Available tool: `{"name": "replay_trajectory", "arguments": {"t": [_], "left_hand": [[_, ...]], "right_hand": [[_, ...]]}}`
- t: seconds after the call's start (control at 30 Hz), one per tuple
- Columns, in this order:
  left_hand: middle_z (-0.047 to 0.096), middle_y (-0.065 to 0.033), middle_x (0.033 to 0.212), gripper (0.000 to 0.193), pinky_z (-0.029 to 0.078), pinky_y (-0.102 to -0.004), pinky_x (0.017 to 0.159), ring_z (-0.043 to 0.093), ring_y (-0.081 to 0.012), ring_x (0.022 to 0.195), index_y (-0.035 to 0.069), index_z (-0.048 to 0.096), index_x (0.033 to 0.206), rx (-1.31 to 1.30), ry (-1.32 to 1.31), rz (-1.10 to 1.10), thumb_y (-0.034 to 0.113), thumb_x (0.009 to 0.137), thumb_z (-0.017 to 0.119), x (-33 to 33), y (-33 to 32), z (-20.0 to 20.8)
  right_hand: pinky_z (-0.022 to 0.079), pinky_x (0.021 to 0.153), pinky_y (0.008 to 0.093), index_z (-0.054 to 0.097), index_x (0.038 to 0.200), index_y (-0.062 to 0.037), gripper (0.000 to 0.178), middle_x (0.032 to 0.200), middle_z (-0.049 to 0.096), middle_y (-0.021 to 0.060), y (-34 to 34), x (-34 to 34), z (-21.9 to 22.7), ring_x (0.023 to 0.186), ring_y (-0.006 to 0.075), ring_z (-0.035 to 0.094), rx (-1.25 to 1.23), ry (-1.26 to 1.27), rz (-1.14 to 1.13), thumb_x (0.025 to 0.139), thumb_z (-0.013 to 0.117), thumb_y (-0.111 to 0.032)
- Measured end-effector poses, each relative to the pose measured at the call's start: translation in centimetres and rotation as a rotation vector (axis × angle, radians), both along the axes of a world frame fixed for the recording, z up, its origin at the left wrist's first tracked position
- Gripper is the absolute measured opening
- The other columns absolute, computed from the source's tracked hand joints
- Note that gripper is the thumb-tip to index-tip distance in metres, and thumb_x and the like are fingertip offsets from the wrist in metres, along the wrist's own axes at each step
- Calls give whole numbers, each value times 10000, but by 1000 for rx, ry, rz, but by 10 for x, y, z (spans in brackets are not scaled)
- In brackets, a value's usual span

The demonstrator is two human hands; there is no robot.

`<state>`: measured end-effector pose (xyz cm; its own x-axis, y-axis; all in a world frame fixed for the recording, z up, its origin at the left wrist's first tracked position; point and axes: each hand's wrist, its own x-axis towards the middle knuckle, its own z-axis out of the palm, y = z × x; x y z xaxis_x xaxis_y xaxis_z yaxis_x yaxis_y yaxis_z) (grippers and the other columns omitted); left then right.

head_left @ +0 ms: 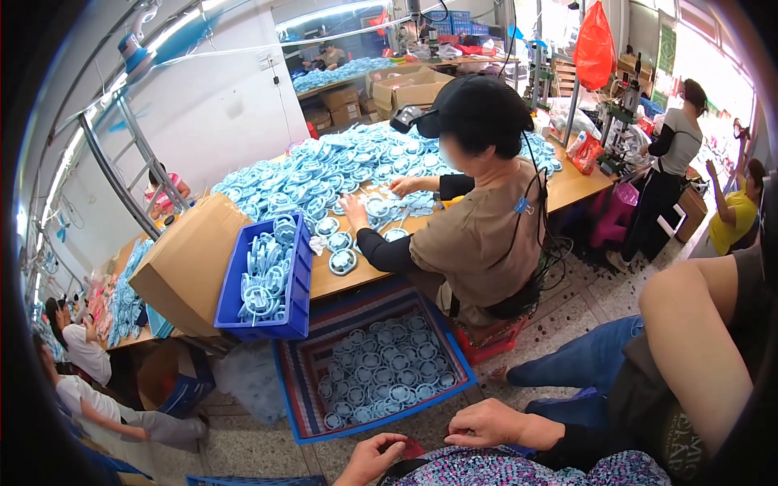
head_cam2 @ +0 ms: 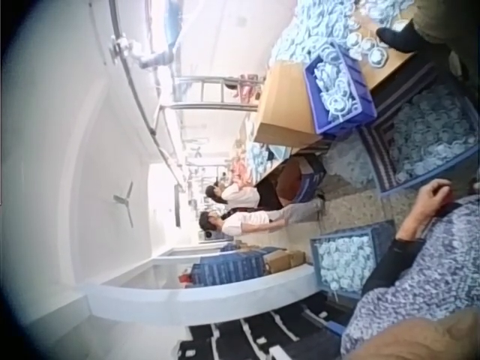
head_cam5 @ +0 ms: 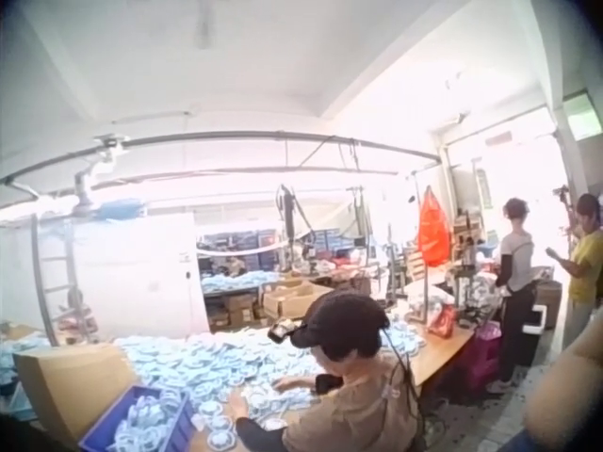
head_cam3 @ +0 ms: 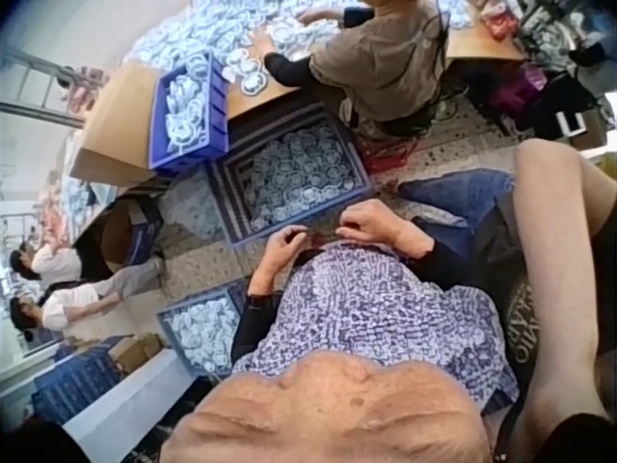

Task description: Assemble small plastic components and metal clips at a factory workstation.

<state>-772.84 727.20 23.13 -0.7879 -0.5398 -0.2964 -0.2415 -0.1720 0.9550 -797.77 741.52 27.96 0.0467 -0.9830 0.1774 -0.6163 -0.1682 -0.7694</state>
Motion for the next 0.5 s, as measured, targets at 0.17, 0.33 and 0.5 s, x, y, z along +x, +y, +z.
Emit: {"name": "replay_trajectory", "arguments": {"t": [0.17, 0.33, 0.5], "left_hand": [[678, -39, 930, 186, 526, -251, 750, 620, -103, 845, -15, 649, 1072, 58, 23, 24, 113, 939, 625, 0, -1, 0], [675, -37, 928, 192, 524, -252, 744, 616, -101, 842, -12, 649, 1072, 18, -9, 24, 126, 942, 624, 4, 2, 11], [697, -17, 978, 280, 496, -235, 793, 616, -74, 871, 58, 680, 1135, -4, -249, -95, 248, 932, 647, 4, -10, 13]], "right_hand": [[505, 587, 357, 651, 825, -95, 222, 741, 634, 81, -2, 1, 6, 700, 279, 641, 47, 24, 29, 885, 668, -307], [505, 588, 353, 659, 829, -98, 225, 746, 642, 83, -3, 4, 6, 701, 277, 644, 57, 15, 34, 876, 678, -318], [489, 559, 362, 652, 775, -102, 286, 707, 636, 74, -4, 3, 4, 661, 262, 638, 4, 16, 22, 879, 666, -368]]}}
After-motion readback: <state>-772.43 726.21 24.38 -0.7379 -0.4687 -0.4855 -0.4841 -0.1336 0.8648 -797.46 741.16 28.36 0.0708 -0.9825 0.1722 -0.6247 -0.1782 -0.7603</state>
